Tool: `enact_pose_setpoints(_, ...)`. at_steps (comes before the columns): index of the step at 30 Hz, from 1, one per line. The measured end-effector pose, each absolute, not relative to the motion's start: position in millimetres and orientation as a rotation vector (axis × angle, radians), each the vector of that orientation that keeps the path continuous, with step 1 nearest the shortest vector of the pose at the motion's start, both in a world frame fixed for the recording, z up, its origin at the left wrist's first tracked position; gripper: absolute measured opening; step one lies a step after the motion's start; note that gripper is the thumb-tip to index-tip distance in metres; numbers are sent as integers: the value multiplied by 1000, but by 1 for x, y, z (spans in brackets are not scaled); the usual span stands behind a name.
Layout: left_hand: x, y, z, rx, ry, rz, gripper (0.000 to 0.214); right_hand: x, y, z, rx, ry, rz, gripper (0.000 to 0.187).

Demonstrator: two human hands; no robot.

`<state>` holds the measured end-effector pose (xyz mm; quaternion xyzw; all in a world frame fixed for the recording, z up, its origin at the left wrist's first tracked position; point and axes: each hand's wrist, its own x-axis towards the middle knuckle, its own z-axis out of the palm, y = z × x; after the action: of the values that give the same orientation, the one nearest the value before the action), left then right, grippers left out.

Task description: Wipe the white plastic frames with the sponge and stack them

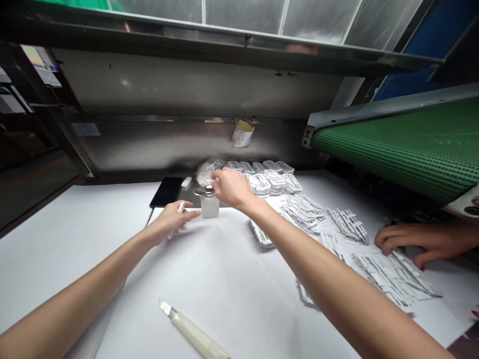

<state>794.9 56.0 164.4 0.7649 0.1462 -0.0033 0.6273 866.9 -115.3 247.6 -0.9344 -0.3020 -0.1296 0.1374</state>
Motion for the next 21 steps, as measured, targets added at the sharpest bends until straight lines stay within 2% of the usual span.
enact_pose_setpoints(5,694,64,189,1331,500,-83,35,809,-129,262,-2486,-881,-410,22)
enact_pose_setpoints(9,618,49,194,1093,585,-100,27,725,-143,247,-2162,-1069,-274,15)
enact_pose_setpoints(13,571,33,182,869,609,-9,16,645,-147,210,-1904,-1162,-91,28)
enact_pose_setpoints(21,541,11,185,751,683,79,14,587,-137,178,-1771,-1147,-212,42)
